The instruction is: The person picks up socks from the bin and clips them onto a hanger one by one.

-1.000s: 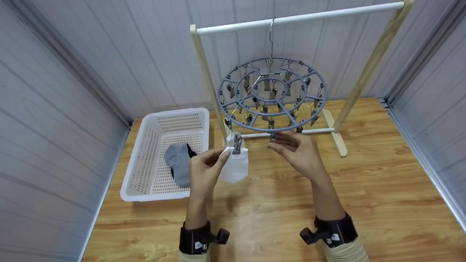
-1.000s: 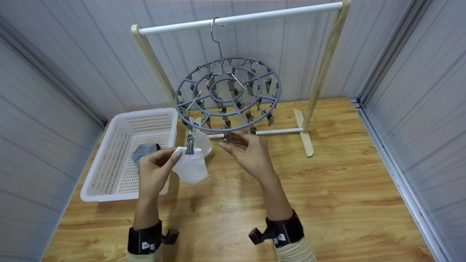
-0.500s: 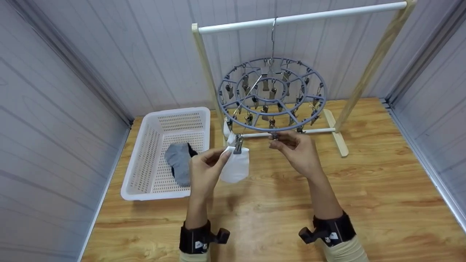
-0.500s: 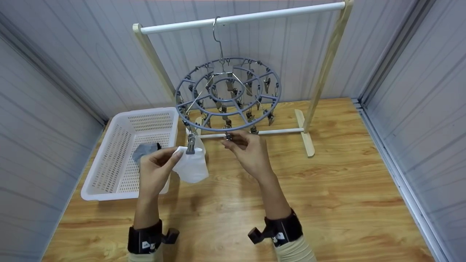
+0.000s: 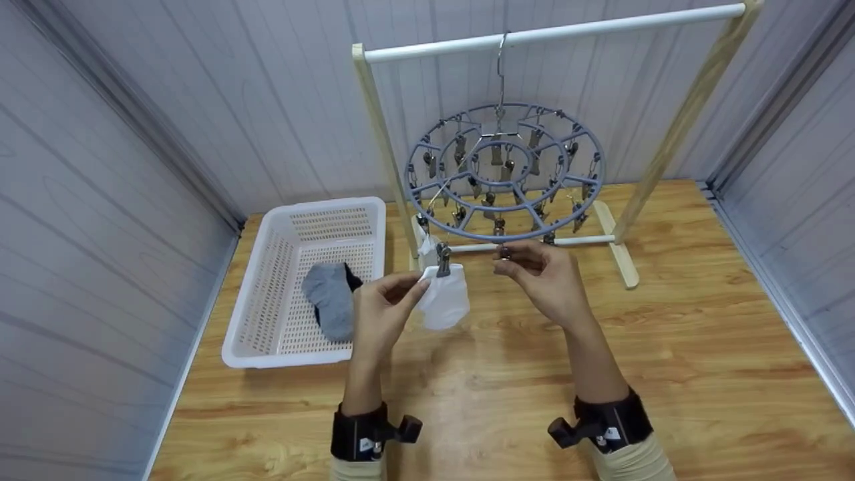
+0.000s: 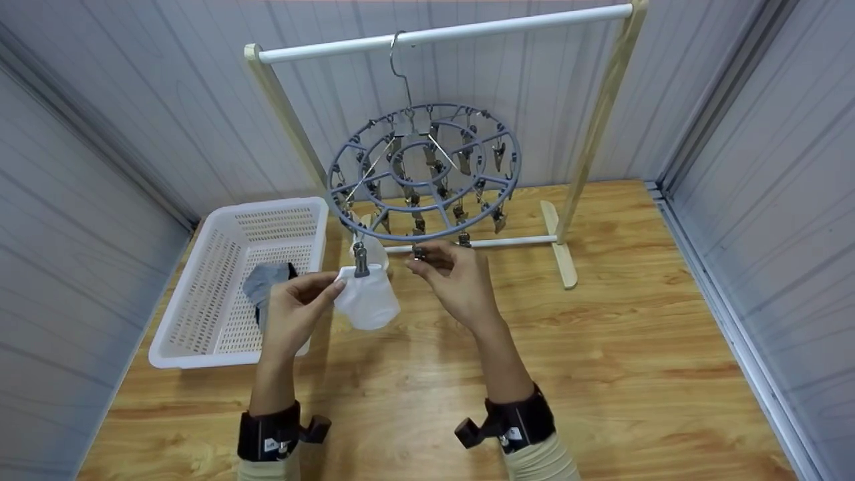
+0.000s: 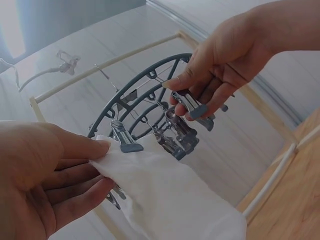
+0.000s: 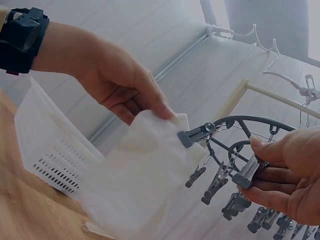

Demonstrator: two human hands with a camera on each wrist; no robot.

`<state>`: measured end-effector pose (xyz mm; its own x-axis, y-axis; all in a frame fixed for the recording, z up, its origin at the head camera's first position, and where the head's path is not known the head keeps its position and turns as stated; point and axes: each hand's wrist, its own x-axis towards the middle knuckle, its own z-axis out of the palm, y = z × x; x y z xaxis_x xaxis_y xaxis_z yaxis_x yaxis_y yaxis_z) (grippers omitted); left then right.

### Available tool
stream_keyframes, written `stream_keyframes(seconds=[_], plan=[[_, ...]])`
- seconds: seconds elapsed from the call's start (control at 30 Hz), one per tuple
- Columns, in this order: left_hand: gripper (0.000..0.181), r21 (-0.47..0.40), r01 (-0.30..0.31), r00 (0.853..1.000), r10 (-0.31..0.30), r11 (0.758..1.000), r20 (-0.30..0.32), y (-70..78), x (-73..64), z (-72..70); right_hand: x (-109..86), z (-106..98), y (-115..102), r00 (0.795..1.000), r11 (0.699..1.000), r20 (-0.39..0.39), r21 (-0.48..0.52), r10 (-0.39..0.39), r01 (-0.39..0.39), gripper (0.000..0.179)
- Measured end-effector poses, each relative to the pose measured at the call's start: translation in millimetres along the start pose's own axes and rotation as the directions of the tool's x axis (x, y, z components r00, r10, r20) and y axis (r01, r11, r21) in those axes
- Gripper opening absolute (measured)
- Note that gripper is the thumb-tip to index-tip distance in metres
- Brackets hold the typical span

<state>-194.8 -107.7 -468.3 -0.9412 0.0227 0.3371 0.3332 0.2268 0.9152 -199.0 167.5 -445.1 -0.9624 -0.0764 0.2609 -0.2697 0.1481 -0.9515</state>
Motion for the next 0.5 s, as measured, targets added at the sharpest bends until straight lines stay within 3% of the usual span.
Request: stream_keyframes(seconds=[0.17,0.5], plan=[[0.015,-0.002,0.024,1.0,-0.024,1.0,0.009,-4.0,0.7,0.1,-0.2,0.4,-0.4,1.0,1.0,0.006,0.004,-0.01,0.01,0.029],[0.012,-0.02,0.013,1.0,-0.012,1.0,0.025,-8.6,2.7,-3.8,-0.1,3.0,-1.3,1.0,0.999,0.005,0.035,-0.016,0.016,0.029]])
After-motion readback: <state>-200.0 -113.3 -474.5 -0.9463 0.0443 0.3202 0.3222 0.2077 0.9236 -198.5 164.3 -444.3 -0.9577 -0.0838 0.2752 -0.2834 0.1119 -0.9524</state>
